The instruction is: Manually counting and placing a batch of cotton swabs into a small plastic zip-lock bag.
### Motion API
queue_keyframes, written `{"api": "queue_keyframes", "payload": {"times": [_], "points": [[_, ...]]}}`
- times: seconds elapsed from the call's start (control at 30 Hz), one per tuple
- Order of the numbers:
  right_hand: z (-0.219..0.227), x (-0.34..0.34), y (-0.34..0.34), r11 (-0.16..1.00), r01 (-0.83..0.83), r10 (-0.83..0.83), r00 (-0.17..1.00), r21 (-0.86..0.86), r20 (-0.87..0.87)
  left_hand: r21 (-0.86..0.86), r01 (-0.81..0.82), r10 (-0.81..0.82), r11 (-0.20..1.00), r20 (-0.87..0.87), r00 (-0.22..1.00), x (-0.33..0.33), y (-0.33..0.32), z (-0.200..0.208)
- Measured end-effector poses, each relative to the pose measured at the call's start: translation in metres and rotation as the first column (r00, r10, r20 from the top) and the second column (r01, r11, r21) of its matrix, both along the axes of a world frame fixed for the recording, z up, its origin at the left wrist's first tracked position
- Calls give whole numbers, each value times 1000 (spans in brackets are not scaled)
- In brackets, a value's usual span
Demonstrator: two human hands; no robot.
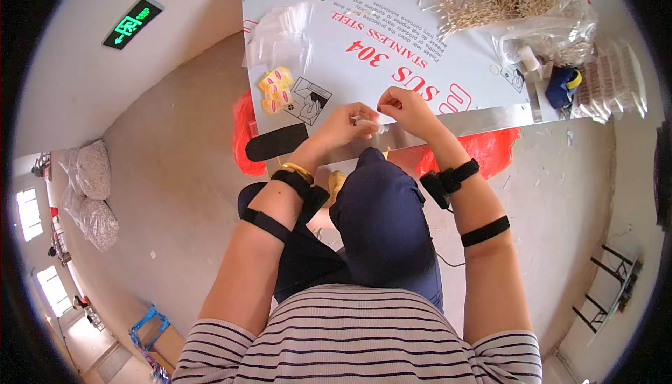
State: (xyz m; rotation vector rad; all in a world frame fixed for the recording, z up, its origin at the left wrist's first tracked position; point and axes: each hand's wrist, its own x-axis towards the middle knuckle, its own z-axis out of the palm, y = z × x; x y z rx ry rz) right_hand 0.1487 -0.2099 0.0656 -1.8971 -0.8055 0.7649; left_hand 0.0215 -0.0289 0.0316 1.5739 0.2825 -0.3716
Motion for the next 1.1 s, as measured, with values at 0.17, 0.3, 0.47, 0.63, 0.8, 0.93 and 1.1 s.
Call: {"api": "queue_keyframes", "payload": {"times": [0.17, 0.3, 0.47, 0.63, 0.8, 0.93, 1.1], "points": [[37, -15, -2, 993, -113, 103, 972, 32, 212, 26, -139, 137, 990, 46, 989, -18, -3, 41], [99, -42, 5, 989, -95, 57, 949, 109, 309, -252, -227, 239, 941, 19, 971, -42, 6, 109], [188, -87, 7, 965, -158, 75, 932, 211, 356, 10, -249, 233, 968, 319, 919, -103, -5, 212], [253, -147, 11, 922, -288, 150, 881, 258, 448, 143, -496, 316, 856, 614, 723, -165, -15, 268], [276, -181, 4, 901, -269, 72, 867, 341, 494, -78, -561, 449, 824, 695, 562, -214, -12, 283], [270, -156, -28, 915, -31, -51, 980, 403, 190, -209, -666, 580, 716, 710, 400, -260, 20, 288], [271, -186, -27, 812, -43, 129, 986, 582, -108, 125, -556, 253, 822, 794, 552, -263, -10, 273]]}}
